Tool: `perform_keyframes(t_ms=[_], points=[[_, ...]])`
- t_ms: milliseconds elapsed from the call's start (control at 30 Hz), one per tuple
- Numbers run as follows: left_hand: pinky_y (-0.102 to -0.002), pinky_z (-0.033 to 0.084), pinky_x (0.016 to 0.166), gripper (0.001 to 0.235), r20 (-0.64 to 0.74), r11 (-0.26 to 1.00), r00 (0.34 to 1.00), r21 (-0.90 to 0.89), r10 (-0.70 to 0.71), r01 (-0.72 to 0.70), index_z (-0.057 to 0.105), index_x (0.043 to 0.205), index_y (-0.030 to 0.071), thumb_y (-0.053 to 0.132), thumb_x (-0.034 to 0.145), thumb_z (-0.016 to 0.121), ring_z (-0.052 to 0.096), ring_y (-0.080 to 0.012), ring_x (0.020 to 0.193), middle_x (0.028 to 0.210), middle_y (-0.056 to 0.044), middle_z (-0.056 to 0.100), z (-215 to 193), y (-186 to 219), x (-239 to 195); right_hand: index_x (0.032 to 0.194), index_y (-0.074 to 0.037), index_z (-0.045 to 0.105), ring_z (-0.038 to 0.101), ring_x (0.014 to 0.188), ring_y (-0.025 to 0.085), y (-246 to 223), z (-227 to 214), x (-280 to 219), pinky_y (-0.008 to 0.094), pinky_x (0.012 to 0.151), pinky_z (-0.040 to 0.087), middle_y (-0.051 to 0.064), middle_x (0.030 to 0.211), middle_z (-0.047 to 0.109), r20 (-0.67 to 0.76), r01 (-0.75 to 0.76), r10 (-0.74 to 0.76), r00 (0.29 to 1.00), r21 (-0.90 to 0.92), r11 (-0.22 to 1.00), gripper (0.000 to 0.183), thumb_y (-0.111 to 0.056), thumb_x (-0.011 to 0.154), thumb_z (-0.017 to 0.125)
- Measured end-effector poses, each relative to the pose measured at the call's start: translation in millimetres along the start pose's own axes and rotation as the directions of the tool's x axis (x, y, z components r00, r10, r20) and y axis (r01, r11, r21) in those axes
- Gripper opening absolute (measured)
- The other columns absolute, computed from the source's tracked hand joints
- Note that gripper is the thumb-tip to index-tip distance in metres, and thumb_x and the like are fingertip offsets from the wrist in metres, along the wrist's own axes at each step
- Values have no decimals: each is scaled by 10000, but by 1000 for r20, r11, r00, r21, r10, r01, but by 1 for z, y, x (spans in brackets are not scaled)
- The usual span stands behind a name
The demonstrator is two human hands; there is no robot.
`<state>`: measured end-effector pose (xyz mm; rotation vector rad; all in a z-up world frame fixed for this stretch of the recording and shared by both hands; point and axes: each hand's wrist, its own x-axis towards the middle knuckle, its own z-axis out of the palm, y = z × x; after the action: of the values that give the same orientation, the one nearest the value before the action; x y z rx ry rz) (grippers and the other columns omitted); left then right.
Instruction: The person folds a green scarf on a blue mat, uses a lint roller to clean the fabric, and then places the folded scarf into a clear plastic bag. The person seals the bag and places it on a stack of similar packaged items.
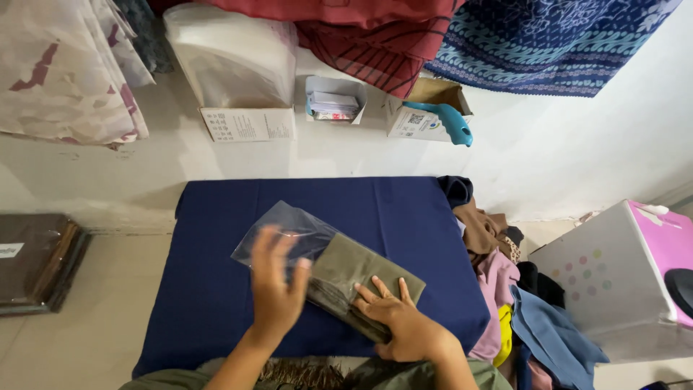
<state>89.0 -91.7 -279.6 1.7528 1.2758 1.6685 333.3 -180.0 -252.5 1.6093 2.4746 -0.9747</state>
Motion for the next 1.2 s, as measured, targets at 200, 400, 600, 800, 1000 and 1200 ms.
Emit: perform_keyframes(t_ms=[200,400,600,800,1000,1200], points=[[-593,289,1176,617,643,777,644,118,415,-618,532,1480,94,523,1078,347,314,-431,1500,1602,-159,429,47,-14,0,1547,-29,400,6,1561,421,6,5,2,732,1141,-124,154,1652,343,-107,117,-111,988,56,992,890,-38,689,637],[-532,283,1184,644,702,764,571,59,425,-642,534,1471,35,523,1087,360,343,-420,1480,1533,-186,505,52,-26,-9,1459,-46,540,69,1546,451,11,12,15,774,1103,-125,164,1565,489,-191,201,-193,962,25,979,810,-21,649,548],[-560,272,1166,729,716,789,587,82,378,-609,519,1494,64,571,1091,184,329,-424,1487,1536,-169,511,49,-24,-12,1427,-23,578,73,1551,427,9,17,29,758,1132,-100,163,1594,440,-250,232,-221,943,19,972,754,33,681,486],[-552,274,1160,791,710,799,592,70,381,-598,523,1495,73,634,1062,170,365,-436,1461,1546,-155,507,46,-11,-4,1492,-50,510,203,1526,452,14,6,10,774,1114,6,187,1576,473,-322,251,-252,912,-45,967,794,4,707,611],[-564,313,1123,657,716,805,587,59,378,-590,555,1460,54,547,1086,336,397,-453,1425,1518,-173,530,47,-12,1,1670,-354,110,-227,1522,518,69,41,16,758,1155,17,128,1720,-133,-8,-176,179,984,-249,952,1101,-423,852,843],[-554,287,1159,706,692,829,607,21,390,-558,551,1451,14,567,1091,303,374,-471,1439,1519,-207,518,49,-15,4,1626,-163,278,-175,1489,583,104,82,46,661,1196,72,253,1684,-37,-261,-63,-1,965,-235,970,849,-201,897,712]])
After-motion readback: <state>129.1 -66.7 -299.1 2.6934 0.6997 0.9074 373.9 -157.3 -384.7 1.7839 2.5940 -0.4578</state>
